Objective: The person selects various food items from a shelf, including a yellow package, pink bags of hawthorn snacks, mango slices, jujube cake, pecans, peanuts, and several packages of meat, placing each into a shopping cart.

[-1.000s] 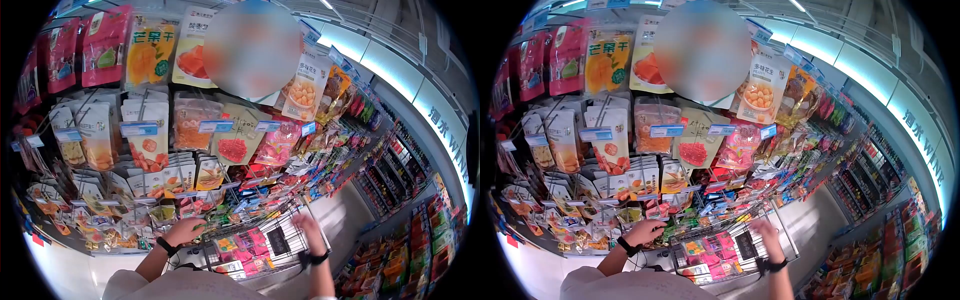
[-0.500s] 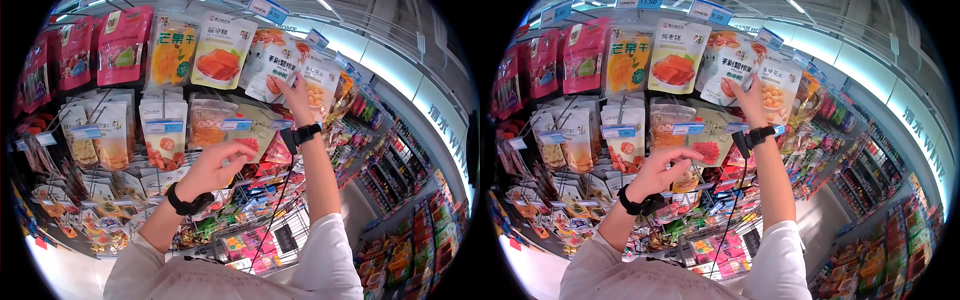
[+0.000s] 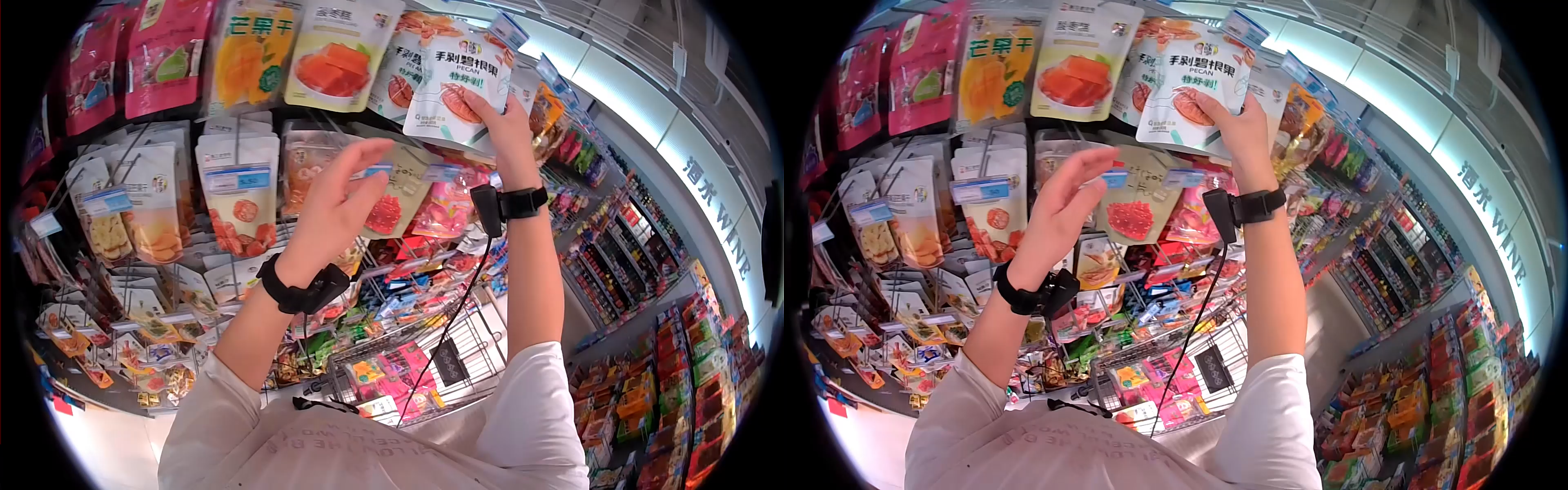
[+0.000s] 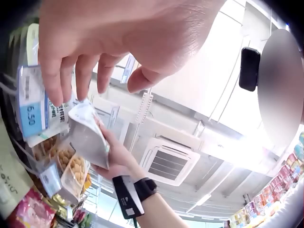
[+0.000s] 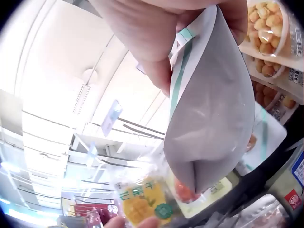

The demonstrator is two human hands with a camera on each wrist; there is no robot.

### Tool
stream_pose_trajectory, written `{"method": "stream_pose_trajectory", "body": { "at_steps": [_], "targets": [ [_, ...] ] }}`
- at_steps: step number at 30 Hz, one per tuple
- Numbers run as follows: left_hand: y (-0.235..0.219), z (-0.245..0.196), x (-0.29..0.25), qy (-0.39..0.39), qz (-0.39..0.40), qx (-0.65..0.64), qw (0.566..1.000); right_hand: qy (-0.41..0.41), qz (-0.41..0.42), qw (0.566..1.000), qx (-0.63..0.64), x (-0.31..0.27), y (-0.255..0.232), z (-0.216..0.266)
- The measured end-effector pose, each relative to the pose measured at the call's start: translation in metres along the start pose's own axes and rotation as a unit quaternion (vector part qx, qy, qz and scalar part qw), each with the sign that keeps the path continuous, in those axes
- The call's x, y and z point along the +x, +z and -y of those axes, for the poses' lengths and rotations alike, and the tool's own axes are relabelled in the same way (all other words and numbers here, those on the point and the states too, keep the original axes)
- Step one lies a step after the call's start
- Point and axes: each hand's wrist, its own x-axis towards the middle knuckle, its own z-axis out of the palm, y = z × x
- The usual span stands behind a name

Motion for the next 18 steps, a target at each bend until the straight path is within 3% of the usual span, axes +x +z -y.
{"method": "stream_pose_trajectory", "body": {
  "at_steps": [5,7,10,13,15,18],
  "targets": [
    [0.043,0.008,0.014,-0.020,-0.015,-0.068,0.997,0.019,0.003,0.999,0.027,-0.029,-0.036,0.022],
    [0.059,0.009,0.022,-0.016,-0.005,-0.053,0.998,-0.004,0.056,0.998,0.020,-0.048,-0.048,0.031],
    [0.088,0.011,0.028,-0.034,0.047,-0.234,0.970,-0.007,0.068,0.998,-0.008,-0.089,-0.053,0.039],
    [0.112,0.032,0.007,-0.070,0.033,-0.189,0.979,-0.012,0.037,0.998,-0.054,-0.142,-0.065,0.018],
    [0.120,0.050,-0.023,-0.114,0.073,-0.148,0.980,0.029,0.023,0.998,-0.053,-0.193,-0.073,0.004],
    [0.133,0.087,-0.087,-0.201,0.164,-0.157,0.953,0.200,0.052,0.972,0.110,-0.276,-0.091,-0.040]
  ]
}}
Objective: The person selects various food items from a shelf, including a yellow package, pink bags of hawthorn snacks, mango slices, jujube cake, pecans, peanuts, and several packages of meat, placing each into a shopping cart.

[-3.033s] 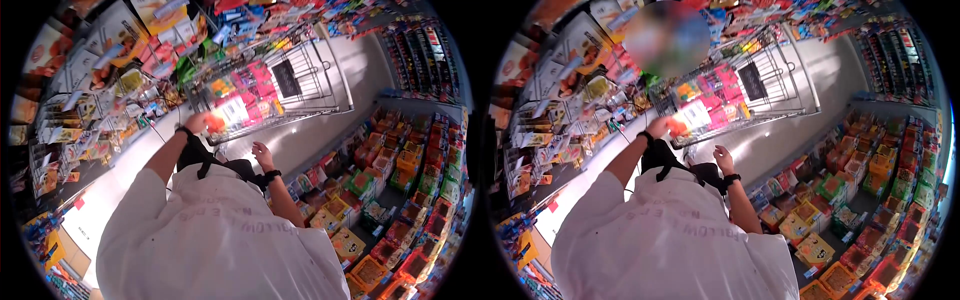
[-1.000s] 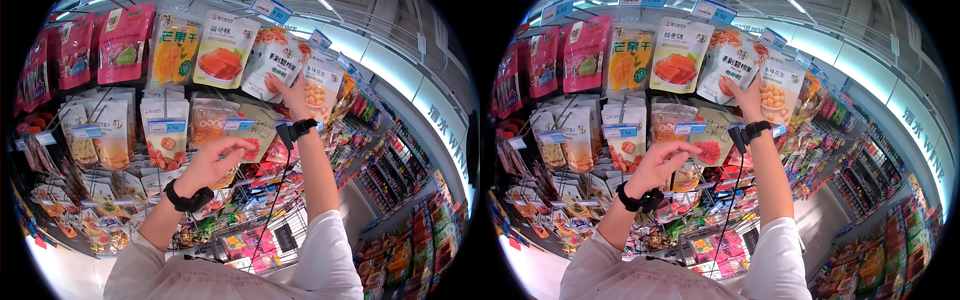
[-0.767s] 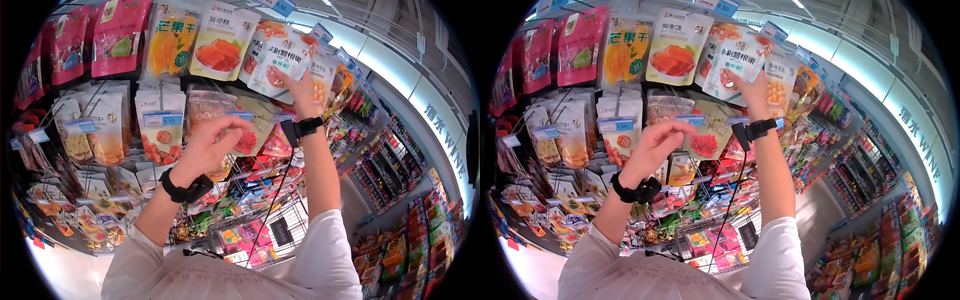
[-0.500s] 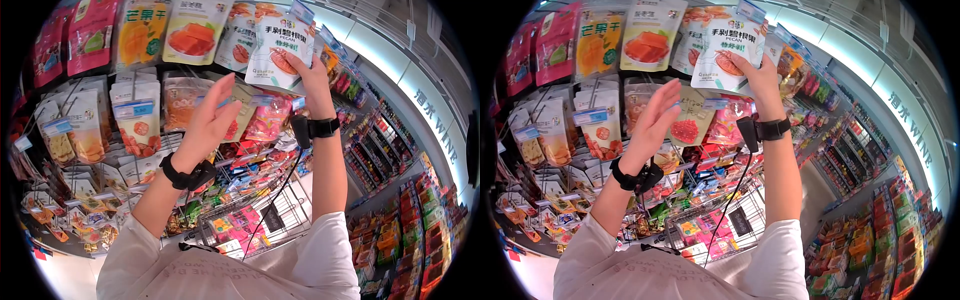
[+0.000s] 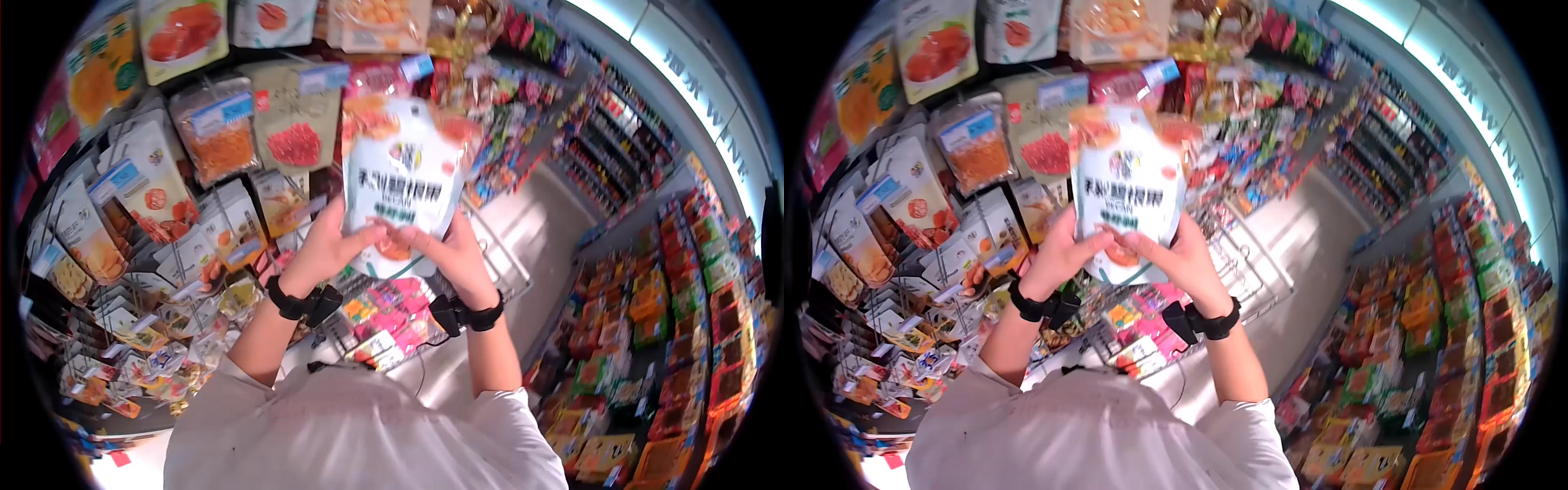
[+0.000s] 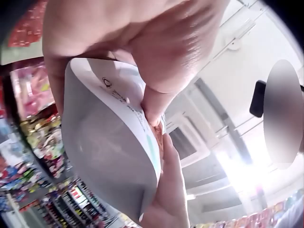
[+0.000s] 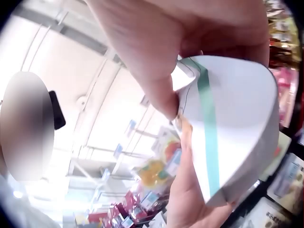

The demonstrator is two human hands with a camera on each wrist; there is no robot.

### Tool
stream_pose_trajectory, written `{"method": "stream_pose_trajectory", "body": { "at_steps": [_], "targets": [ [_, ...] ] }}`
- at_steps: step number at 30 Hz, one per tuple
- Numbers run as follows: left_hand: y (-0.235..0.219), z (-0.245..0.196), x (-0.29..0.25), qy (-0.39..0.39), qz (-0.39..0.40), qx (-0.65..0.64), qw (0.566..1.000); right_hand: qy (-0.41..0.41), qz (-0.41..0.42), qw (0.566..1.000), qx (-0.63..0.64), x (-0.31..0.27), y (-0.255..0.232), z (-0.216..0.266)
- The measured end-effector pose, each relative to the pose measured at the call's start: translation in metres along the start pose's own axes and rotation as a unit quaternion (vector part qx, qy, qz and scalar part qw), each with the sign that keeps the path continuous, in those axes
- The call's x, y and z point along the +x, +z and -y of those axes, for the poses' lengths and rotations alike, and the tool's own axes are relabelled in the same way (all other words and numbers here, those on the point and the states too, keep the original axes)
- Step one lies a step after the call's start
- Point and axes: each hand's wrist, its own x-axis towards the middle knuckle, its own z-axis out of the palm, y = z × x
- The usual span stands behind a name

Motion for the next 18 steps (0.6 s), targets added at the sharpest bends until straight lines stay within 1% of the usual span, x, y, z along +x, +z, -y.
{"method": "stream_pose_trajectory", "body": {
  "at_steps": [1,2,3,5,6,7,9,10,11,13,14,16,17,18],
  "targets": [
    [0.008,0.015,-0.015,-0.036,0.015,0.005,0.999,0.043,-0.002,0.997,0.068,-0.020,-0.004,-0.023],
    [0.014,0.039,-0.028,-0.044,0.011,0.024,0.999,0.087,-0.013,0.992,0.090,-0.038,-0.009,-0.045],
    [0.019,0.056,-0.043,-0.077,0.026,0.025,0.996,0.117,-0.045,0.984,0.126,-0.058,-0.008,-0.066],
    [0.026,0.083,-0.070,-0.219,0.033,-0.007,0.975,0.155,-0.041,0.979,0.129,-0.093,-0.012,-0.114],
    [0.031,0.101,-0.083,-0.246,0.031,-0.020,0.969,0.193,-0.019,0.976,0.096,-0.109,-0.018,-0.127],
    [0.034,0.116,-0.094,-0.266,0.042,-0.009,0.963,0.217,0.001,0.969,0.121,-0.122,-0.023,-0.140],
    [0.047,0.131,-0.106,-0.282,0.058,0.010,0.958,0.233,0.007,0.970,0.072,-0.143,-0.040,-0.153],
    [0.052,0.137,-0.109,-0.294,0.071,0.077,0.950,0.233,-0.008,0.969,0.076,-0.153,-0.047,-0.162],
    [0.050,0.160,-0.117,-0.297,0.055,0.049,0.952,0.251,-0.012,0.961,0.118,-0.159,-0.051,-0.168],
    [0.057,0.174,-0.117,-0.322,-0.002,0.044,0.946,0.278,-0.029,0.952,0.128,-0.165,-0.055,-0.175],
    [0.063,0.176,-0.116,-0.318,-0.027,0.020,0.947,0.278,-0.042,0.950,0.139,-0.168,-0.055,-0.177],
    [0.062,0.196,-0.118,-0.329,-0.027,0.031,0.944,0.286,-0.045,0.946,0.149,-0.174,-0.059,-0.186],
    [0.063,0.200,-0.119,-0.336,-0.030,0.033,0.941,0.292,-0.047,0.942,0.158,-0.177,-0.060,-0.194],
    [0.074,0.188,-0.116,-0.352,-0.060,0.031,0.933,0.290,-0.057,0.939,0.179,-0.177,-0.060,-0.195]
  ]
}}
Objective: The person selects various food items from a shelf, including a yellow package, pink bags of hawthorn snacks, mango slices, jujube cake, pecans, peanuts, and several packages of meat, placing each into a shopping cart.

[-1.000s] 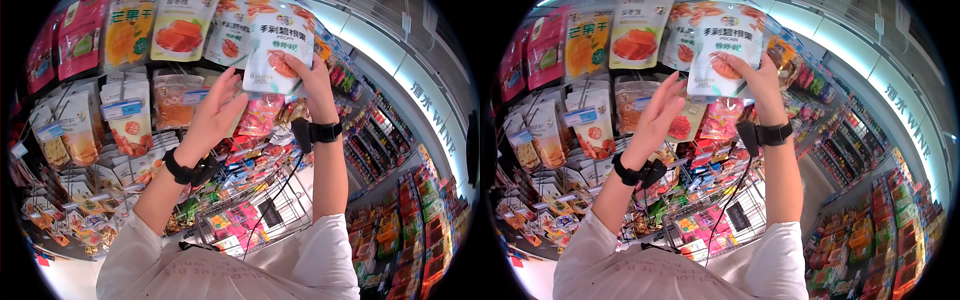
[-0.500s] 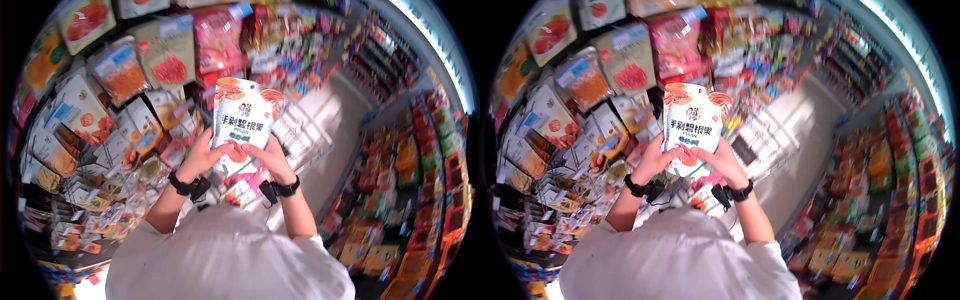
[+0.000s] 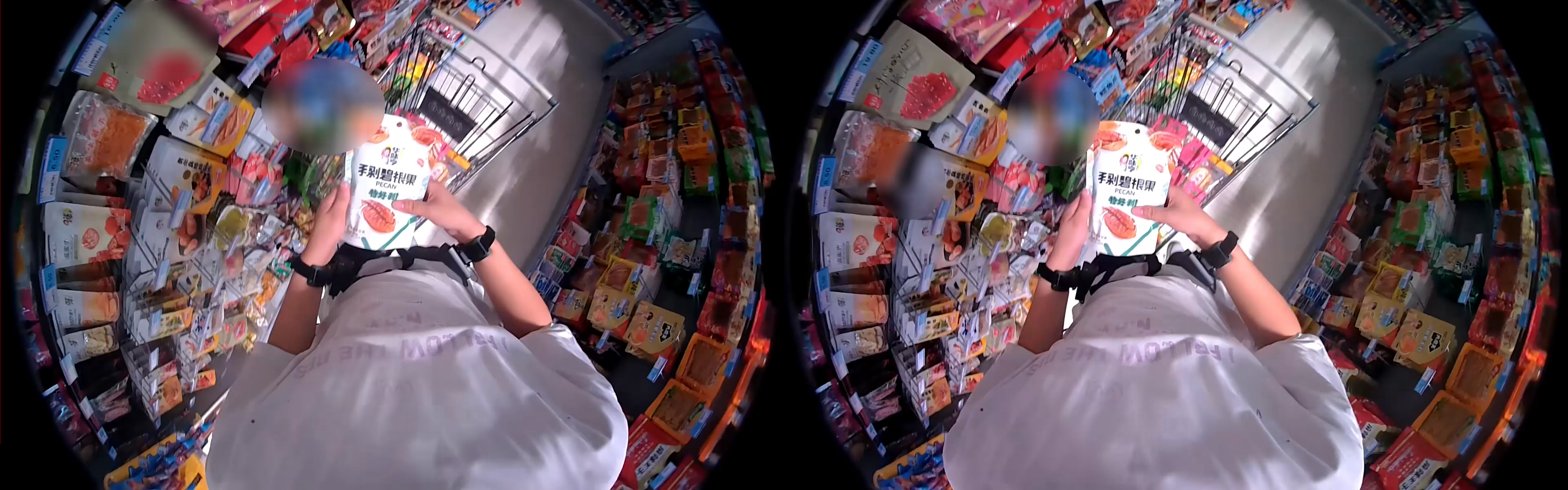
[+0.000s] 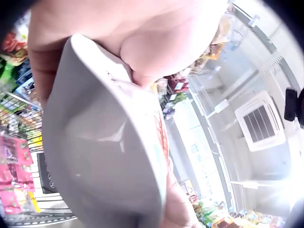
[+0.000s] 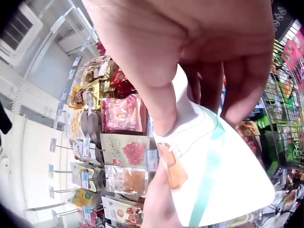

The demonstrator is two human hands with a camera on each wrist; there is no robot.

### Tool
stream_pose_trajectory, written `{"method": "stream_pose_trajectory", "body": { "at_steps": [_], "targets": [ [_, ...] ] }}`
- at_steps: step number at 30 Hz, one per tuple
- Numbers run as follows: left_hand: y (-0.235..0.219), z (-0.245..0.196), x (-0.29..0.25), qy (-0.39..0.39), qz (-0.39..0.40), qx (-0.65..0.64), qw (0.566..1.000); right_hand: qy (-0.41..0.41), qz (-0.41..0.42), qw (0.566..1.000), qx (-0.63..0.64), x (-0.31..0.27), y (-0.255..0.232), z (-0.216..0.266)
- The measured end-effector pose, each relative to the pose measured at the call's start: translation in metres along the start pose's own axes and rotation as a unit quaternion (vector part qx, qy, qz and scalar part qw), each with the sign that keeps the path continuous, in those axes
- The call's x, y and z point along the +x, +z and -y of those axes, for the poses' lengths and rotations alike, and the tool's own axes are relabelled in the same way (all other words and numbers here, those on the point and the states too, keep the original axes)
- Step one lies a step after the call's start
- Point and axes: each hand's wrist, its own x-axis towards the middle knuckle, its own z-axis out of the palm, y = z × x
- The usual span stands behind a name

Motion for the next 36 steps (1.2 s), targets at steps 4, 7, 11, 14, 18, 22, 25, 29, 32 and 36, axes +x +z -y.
{"method": "stream_pose_trajectory", "body": {
  "at_steps": [4,7,11,14,18,22,25,29,32,36],
  "targets": [
    [-0.003,0.031,0.004,-0.081,-0.001,-0.011,0.997,0.053,0.010,0.998,-0.012,0.020,-0.017,-0.051],
    [-0.028,0.082,0.015,-0.089,0.039,0.081,0.992,0.078,0.017,0.995,-0.056,0.035,-0.017,-0.099],
    [-0.068,0.135,0.030,-0.125,0.058,0.186,0.973,0.067,0.021,0.950,-0.306,0.056,-0.002,-0.168],
    [-0.079,0.151,0.070,-0.074,0.032,0.222,0.972,0.081,-0.081,0.855,-0.506,0.061,0.001,-0.202],
    [-0.080,0.187,0.147,-0.017,0.086,0.368,0.926,0.106,-0.134,0.786,-0.595,0.054,-0.006,-0.276],
    [-0.102,0.313,0.225,-0.088,0.186,0.414,0.887,0.097,-0.115,0.717,-0.681,0.046,-0.012,-0.340],
    [-0.113,0.393,0.256,-0.239,0.255,0.264,0.899,0.007,-0.221,0.708,-0.670,0.051,-0.012,-0.361],
    [-0.077,0.381,0.264,-0.447,0.281,0.257,0.809,-0.031,-0.230,0.715,-0.660,0.049,-0.015,-0.352],
    [-0.102,0.454,0.279,-0.364,0.362,0.304,0.803,-0.041,-0.231,0.712,-0.662,0.051,-0.017,-0.358],
    [-0.078,0.407,0.268,-0.235,0.404,0.492,0.735,-0.025,-0.230,0.691,-0.685,0.059,-0.020,-0.347]
  ]
}}
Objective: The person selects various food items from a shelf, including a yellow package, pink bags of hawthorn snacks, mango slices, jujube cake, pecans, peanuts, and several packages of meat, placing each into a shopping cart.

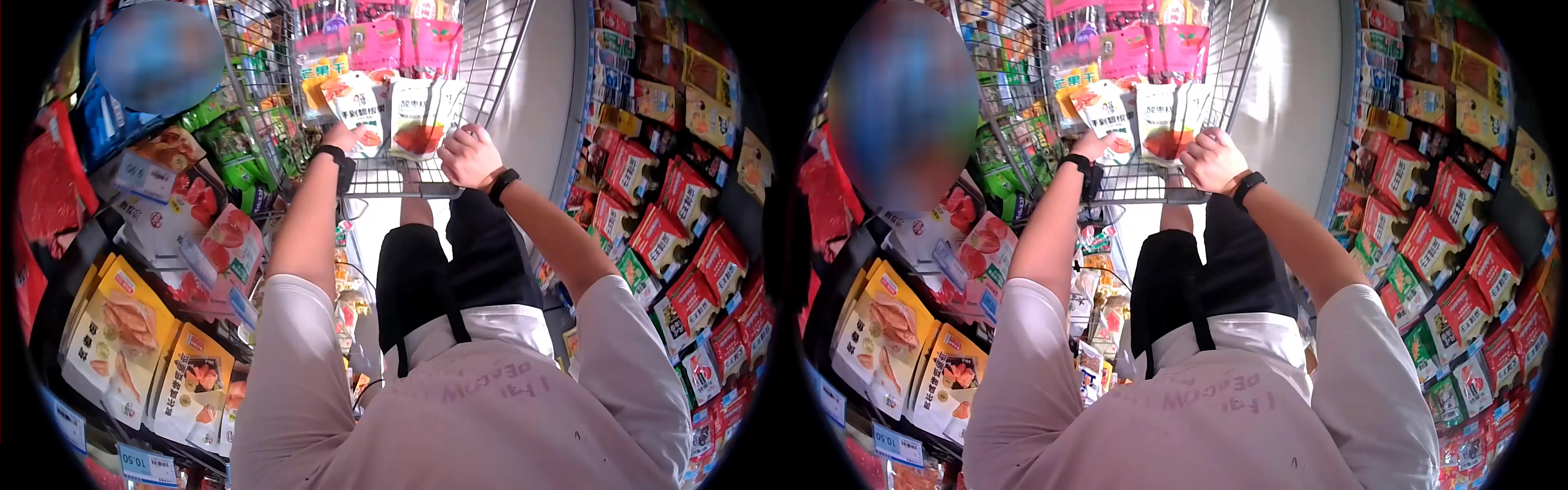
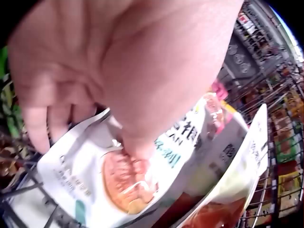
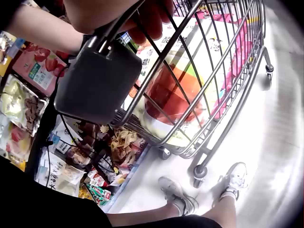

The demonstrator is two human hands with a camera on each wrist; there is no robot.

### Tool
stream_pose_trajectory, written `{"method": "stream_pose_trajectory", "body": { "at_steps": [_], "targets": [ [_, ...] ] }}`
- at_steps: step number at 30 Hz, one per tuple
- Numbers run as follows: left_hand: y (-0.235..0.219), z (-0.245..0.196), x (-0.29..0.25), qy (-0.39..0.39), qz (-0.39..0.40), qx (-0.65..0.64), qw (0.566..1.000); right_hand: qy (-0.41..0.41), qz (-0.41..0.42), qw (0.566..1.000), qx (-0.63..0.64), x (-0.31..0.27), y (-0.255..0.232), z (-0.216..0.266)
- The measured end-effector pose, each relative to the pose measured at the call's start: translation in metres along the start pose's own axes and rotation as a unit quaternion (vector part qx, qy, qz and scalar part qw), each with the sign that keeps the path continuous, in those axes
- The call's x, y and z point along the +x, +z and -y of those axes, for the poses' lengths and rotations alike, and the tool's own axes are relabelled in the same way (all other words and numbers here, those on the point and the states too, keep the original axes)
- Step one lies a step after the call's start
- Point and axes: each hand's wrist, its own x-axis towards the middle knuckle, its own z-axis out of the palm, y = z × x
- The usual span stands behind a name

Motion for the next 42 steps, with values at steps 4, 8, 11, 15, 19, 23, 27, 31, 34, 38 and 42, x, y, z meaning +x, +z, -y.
{"method": "stream_pose_trajectory", "body": {
  "at_steps": [4,8,11,15,19,23,27,31,34,38,42],
  "targets": [
    [0.025,0.044,0.046,0.098,0.024,-0.154,0.983,0.014,0.031,0.999,-0.035,0.009,-0.007,0.002],
    [-0.009,-0.008,0.001,-0.043,-0.022,-0.076,0.996,0.012,0.029,0.999,-0.041,0.013,-0.006,-0.005],
    [-0.006,0.025,0.026,0.045,-0.049,-0.110,0.992,0.005,0.036,0.998,-0.043,0.015,-0.010,-0.010],
    [-0.032,-0.042,-0.103,0.110,-0.251,-0.108,0.956,0.047,0.104,0.991,-0.071,0.020,-0.008,-0.012],
    [-0.020,-0.057,-0.231,0.189,-0.274,-0.247,0.910,0.097,0.230,0.967,-0.042,0.021,-0.011,-0.005],
    [-0.003,-0.050,-0.330,0.186,-0.292,-0.246,0.905,0.182,0.105,0.968,0.140,-0.015,-0.098,0.017],
    [0.010,-0.038,-0.396,0.240,-0.310,-0.337,0.856,0.229,0.042,0.952,0.199,-0.053,-0.130,-0.008],
    [-0.044,-0.067,-0.477,0.188,-0.428,-0.201,0.861,0.167,-0.126,0.951,0.229,0.033,-0.219,0.010],
    [-0.055,-0.073,-0.507,0.312,-0.496,-0.308,0.749,0.050,-0.174,0.934,0.308,0.112,-0.323,0.088],
    [-0.058,-0.098,-0.577,0.329,-0.601,-0.267,0.678,-0.233,-0.212,0.904,0.288,0.174,-0.476,0.226],
    [-0.045,-0.104,-0.618,0.349,-0.618,-0.278,0.647,-0.418,-0.251,0.827,0.278,0.218,-0.583,0.318]
  ]
}}
